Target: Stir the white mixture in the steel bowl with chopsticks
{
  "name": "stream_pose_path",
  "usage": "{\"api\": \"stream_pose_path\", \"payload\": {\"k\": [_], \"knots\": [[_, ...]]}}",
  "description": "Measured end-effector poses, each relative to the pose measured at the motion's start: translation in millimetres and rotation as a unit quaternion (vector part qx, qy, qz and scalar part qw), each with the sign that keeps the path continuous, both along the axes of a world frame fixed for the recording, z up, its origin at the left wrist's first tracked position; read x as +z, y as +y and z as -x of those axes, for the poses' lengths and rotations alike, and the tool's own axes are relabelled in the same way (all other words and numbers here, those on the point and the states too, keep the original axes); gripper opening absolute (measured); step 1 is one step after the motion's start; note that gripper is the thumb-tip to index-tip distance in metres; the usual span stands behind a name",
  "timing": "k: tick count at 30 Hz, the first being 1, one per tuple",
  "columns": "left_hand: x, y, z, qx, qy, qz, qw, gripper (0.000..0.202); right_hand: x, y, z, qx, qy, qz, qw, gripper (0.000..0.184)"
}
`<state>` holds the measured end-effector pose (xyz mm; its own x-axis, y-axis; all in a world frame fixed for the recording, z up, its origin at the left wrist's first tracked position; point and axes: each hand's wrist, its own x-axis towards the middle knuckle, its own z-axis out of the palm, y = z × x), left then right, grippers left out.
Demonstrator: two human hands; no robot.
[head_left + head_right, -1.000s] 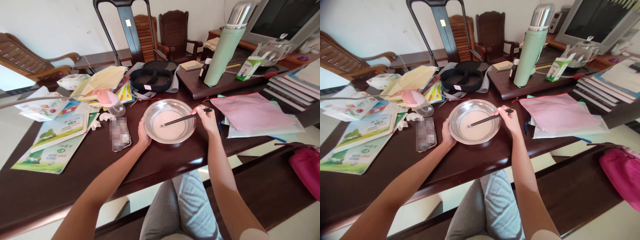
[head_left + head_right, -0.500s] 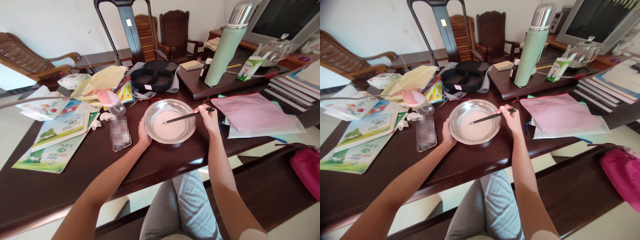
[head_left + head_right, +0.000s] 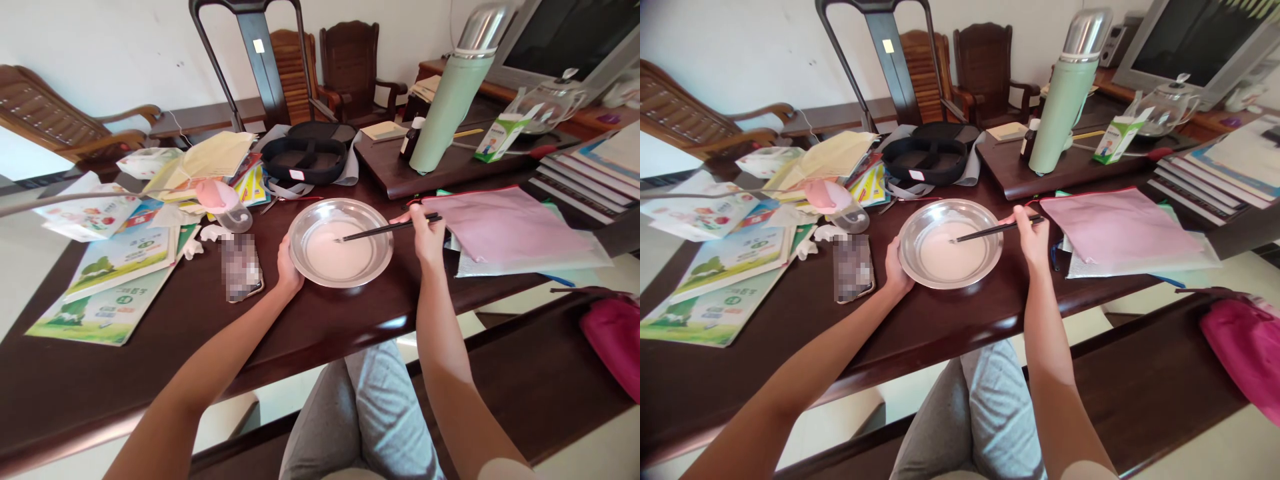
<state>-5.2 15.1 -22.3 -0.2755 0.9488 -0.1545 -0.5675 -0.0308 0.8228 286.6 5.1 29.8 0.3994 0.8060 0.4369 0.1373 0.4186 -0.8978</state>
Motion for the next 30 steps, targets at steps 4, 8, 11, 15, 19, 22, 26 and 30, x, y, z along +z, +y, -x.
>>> {"api": "stream_pose_path", "payload": {"k": [4, 8, 11, 15, 19, 22, 26, 30], "knots": [[0.8, -0.7, 0.1, 0.001, 0.000, 0.002, 1.000, 0.031, -1.2, -0.3, -1.9, -0.003, 0.029, -0.011, 0.999, 0.073], [2.6, -1.3, -1.6, 0.004, 0.000, -0.005, 1.000, 0.032, 2.3, -5.6, 4.2, 0.103, -0.032, 0.029, 0.994, 0.071], [3.3, -1.4, -1.3, -0.002, 0.007, -0.006, 1.000, 0.034, 3.0, -4.2, 3.9, 0.077, -0.034, 0.024, 0.996, 0.069], [3.0, -1.3, 0.5, -0.004, 0.008, -0.004, 1.000, 0.033, 0.4, 0.3, -1.3, -0.017, 0.022, 0.000, 1.000, 0.072], [2.9, -1.5, -0.1, -0.003, 0.004, -0.007, 1.000, 0.032, 0.6, -2.5, 2.1, 0.051, -0.007, 0.023, 0.998, 0.072], [2.7, -1.3, -1.1, 0.003, -0.002, -0.009, 1.000, 0.031, 1.7, -4.0, 5.3, 0.096, -0.039, 0.027, 0.994, 0.071], [1.0, -0.6, -0.2, 0.001, -0.002, -0.006, 1.000, 0.030, 0.3, 0.1, 0.4, 0.009, 0.003, 0.000, 1.000, 0.070], [-1.8, 0.3, 1.4, -0.004, 0.005, -0.006, 1.000, 0.033, 0.0, 0.1, -0.9, 0.001, 0.026, 0.004, 1.000, 0.075]]}}
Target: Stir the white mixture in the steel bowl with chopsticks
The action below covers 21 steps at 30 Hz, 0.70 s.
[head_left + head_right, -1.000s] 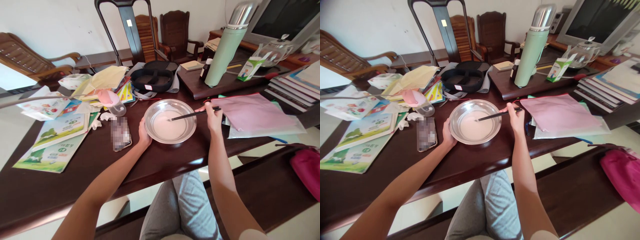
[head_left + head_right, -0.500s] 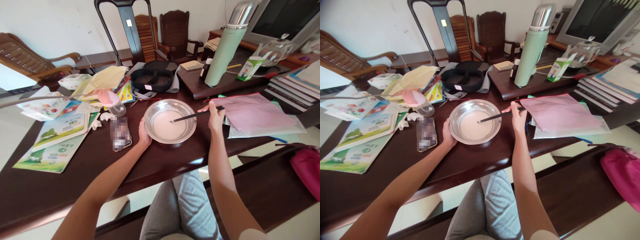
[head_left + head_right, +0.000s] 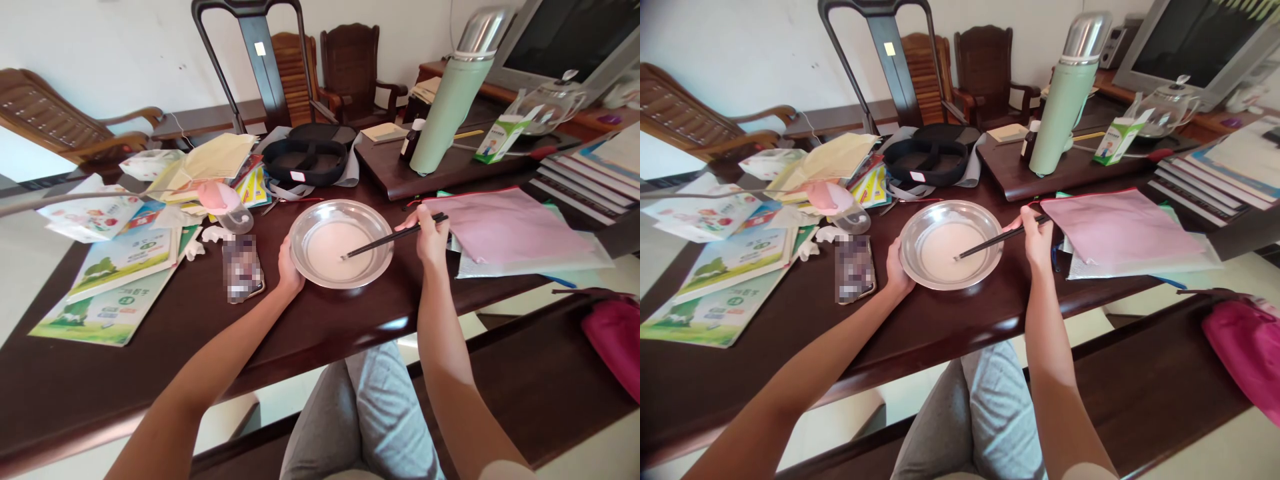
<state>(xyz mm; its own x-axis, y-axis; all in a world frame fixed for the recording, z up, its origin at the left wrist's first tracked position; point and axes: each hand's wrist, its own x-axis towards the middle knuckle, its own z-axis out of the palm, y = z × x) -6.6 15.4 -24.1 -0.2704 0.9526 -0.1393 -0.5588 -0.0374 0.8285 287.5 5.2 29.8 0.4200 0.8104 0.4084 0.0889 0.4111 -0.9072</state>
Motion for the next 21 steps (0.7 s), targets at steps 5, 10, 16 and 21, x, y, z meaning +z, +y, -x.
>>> {"api": "stream_pose_path", "payload": {"k": [5, 10, 16, 21], "knots": [[-0.9, 0.2, 0.2, 0.003, -0.007, -0.004, 1.000, 0.032, 2.4, -3.3, 6.6, 0.100, -0.074, 0.024, 0.992, 0.071], [-0.6, 0.3, 0.4, -0.002, -0.002, -0.008, 1.000, 0.032, -2.1, 1.9, -1.6, -0.021, -0.001, -0.014, 1.000, 0.072], [0.6, 0.0, -0.2, 0.001, -0.007, -0.006, 1.000, 0.032, 0.1, -4.2, 4.8, 0.097, -0.056, 0.016, 0.994, 0.069], [2.7, -0.4, -0.2, -0.002, -0.001, -0.005, 1.000, 0.032, 0.1, -0.1, 2.2, 0.023, -0.032, -0.003, 0.999, 0.070]]}}
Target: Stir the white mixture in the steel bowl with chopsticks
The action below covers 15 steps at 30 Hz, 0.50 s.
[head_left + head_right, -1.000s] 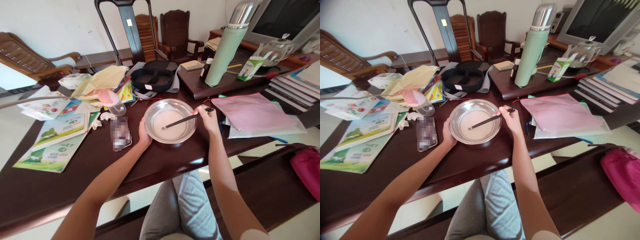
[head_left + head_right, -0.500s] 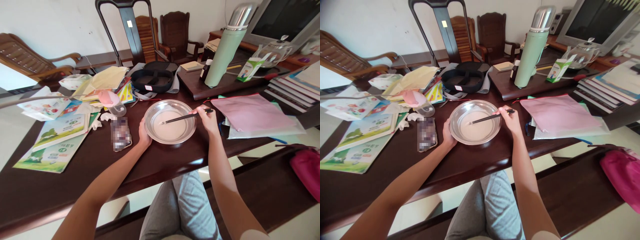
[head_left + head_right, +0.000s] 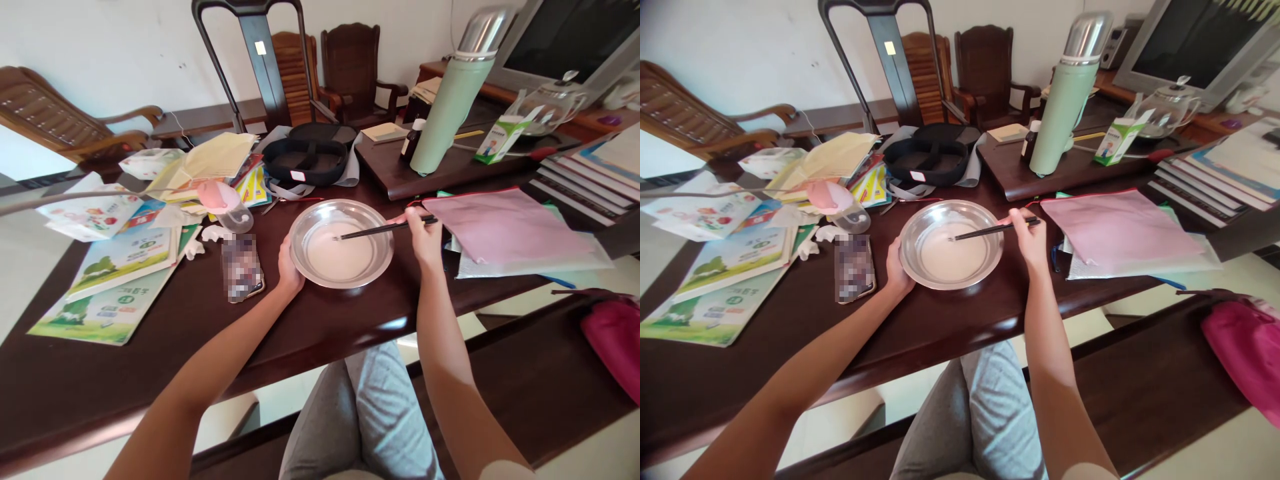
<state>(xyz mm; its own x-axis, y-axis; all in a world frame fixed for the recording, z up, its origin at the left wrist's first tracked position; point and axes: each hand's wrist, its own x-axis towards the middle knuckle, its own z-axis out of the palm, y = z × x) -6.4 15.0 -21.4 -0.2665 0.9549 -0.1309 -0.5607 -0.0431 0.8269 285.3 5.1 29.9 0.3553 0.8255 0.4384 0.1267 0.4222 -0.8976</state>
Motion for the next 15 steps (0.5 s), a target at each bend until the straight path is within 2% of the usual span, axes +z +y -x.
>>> {"api": "stream_pose_path", "payload": {"k": [2, 3, 7, 9, 15], "knots": [[0.3, -0.1, 0.3, -0.002, 0.004, 0.004, 1.000, 0.032, -1.8, 2.3, -3.4, -0.049, 0.032, -0.005, 0.998, 0.073], [0.3, -0.1, 0.4, -0.003, 0.005, 0.005, 1.000, 0.032, -2.4, 2.5, -4.1, -0.052, 0.038, -0.003, 0.998, 0.074], [1.1, -0.5, -0.3, 0.000, 0.000, 0.005, 1.000, 0.031, -1.4, -1.5, 0.8, 0.051, -0.012, 0.028, 0.998, 0.072], [2.3, -0.7, -1.1, 0.004, -0.007, 0.005, 1.000, 0.030, -0.4, -2.5, 3.3, 0.077, -0.029, 0.030, 0.996, 0.070], [6.8, -0.6, -3.5, 0.013, -0.020, 0.018, 1.000, 0.025, -3.7, 3.2, -3.3, -0.033, 0.042, 0.005, 0.999, 0.072]]}}
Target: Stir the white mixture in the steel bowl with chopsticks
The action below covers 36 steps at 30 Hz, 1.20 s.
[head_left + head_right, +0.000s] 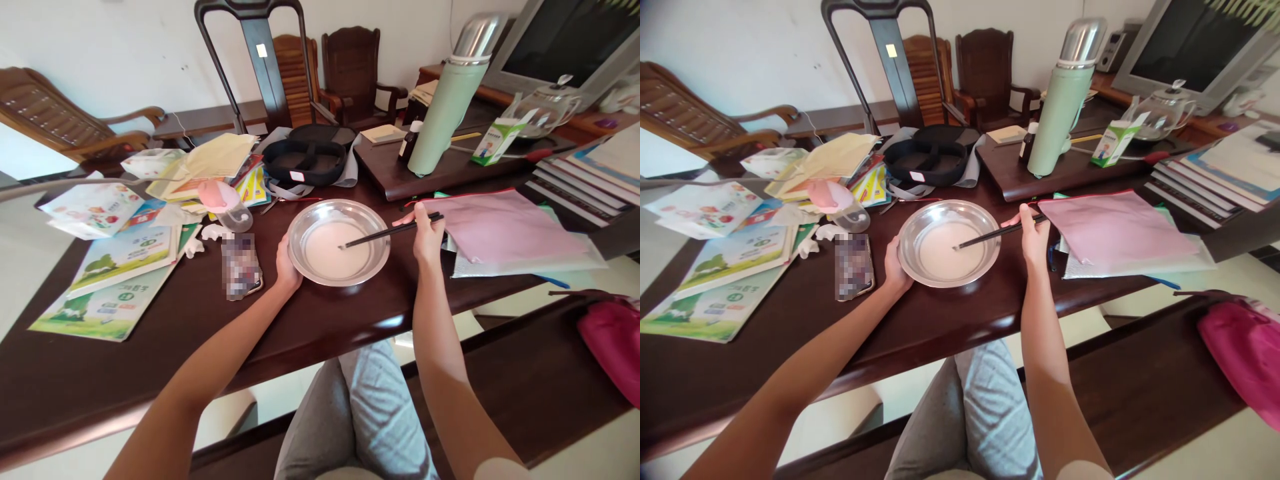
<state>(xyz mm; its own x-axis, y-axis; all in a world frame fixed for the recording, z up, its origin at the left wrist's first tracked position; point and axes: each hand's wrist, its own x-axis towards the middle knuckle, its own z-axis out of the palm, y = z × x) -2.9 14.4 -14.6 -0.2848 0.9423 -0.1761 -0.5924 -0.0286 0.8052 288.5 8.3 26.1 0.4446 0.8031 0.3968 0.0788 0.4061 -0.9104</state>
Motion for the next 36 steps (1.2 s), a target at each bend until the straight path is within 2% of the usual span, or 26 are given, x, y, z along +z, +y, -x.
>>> {"api": "stream_pose_path", "payload": {"k": [6, 8, 12, 14, 19, 25, 30, 32, 36], "knots": [[1.0, 0, 0, 0.003, -0.003, 0.003, 1.000, 0.026, -1.1, -1, 5, 0.113, -0.055, 0.010, 0.992, 0.069], [1.6, 0, 0, 0.007, -0.007, 0.006, 1.000, 0.025, -0.6, 0, 5, 0.099, -0.045, 0.006, 0.994, 0.070], [3.2, 0, -2, 0.024, -0.017, 0.005, 1.000, 0.025, -1.2, 4, 0, 0.022, 0.023, 0.014, 0.999, 0.074], [3.5, 1, -3, 0.029, -0.020, 0.000, 0.999, 0.028, -2.6, 4, 0, 0.021, 0.028, 0.027, 0.999, 0.075], [1.4, 3, -1, 0.029, -0.021, -0.009, 0.999, 0.030, -6.2, 7, 7, 0.069, -0.014, 0.023, 0.997, 0.072], [-4.5, 5, 3, 0.022, -0.012, -0.013, 1.000, 0.029, -4.7, 8, 0, -0.006, 0.038, 0.017, 0.999, 0.074], [-5.7, 9, 7, 0.061, 0.021, -0.012, 0.998, 0.023, -1.9, 3, 7, 0.101, -0.042, 0.019, 0.994, 0.072], [-4.0, 10, 8, 0.083, 0.032, -0.003, 0.996, 0.019, -1.8, 4, 9, 0.111, -0.054, 0.010, 0.992, 0.071], [0.3, 9, 10, 0.109, 0.049, 0.015, 0.993, 0.022, -3.5, 7, 4, 0.023, -0.005, -0.001, 1.000, 0.070]]}}
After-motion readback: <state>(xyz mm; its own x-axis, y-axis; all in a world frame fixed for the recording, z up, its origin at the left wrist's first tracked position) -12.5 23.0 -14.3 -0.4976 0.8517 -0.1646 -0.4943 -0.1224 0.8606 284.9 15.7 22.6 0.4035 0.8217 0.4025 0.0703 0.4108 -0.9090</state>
